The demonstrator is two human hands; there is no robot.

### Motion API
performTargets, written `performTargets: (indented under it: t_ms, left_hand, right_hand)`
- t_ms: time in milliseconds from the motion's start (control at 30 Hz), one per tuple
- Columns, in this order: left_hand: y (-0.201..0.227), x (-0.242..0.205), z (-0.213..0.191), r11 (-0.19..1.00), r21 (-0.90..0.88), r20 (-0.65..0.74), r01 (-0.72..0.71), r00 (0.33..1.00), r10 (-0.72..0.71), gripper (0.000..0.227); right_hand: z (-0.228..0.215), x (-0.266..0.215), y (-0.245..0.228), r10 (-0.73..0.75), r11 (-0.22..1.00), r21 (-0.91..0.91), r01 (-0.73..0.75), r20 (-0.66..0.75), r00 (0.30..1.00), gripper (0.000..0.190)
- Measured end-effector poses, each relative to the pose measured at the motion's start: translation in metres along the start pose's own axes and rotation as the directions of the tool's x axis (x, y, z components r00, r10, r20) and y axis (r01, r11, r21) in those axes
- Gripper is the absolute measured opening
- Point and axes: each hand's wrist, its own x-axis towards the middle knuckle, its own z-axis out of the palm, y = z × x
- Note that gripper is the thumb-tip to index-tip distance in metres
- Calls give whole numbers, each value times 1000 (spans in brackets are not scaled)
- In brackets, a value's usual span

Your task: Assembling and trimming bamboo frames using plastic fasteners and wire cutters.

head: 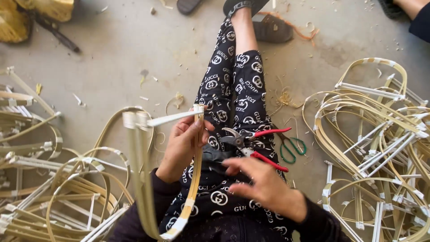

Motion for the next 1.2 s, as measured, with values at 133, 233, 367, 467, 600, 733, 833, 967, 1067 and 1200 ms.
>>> performTargets:
  t_ms: [133, 233, 367, 467, 600, 733, 833, 967, 1067, 1200]
  left_hand:
    - [3, -3, -7, 998, -57, -39, -23, 999, 21, 38]
    - [19, -16, 9, 994, -60, -54, -90, 995, 87, 41]
    - [13, -13, -4, 978, 93, -142, -187, 970, 199, 35]
    - [36, -22, 16, 922, 282, -203, -263, 923, 326, 36]
    - [72, -63, 66, 815, 524, -58, -249, 944, 325, 47]
    - [83, -91, 87, 920, 360, 192, -154, 977, 88, 54]
    - [72, -106, 71, 950, 311, 221, 31, 970, -104, 61]
    - [68, -108, 68, 936, 351, 359, 0, 924, -135, 61]
    - [71, -109, 68, 924, 361, 361, 122, 896, -259, 66]
    - [88, -86, 64, 873, 451, 265, -187, 962, 69, 63]
  right_hand:
    - [-21, -7, 9, 174, 983, 69, -167, -113, 978, 54]
    - [-21, -16, 11, 213, 968, 154, -197, -94, 973, 55]
    - [-25, -19, 9, 103, 925, 376, -60, -94, 990, 62]
    - [-28, -8, 15, 77, 872, 488, 22, -181, 981, 61]
    - [-18, 5, 52, 339, 908, 374, -191, -387, 857, 37]
    - [6, -6, 110, 366, 923, 283, -259, -443, 819, 22]
    - [2, 8, 76, 310, 904, 405, -137, -400, 862, 25]
    - [2, 8, 66, 298, 913, 380, -145, -381, 875, 24]
    - [0, 5, 67, 308, 888, 438, -139, -341, 888, 25]
    - [-16, -15, 89, 325, 884, 453, -116, -417, 848, 25]
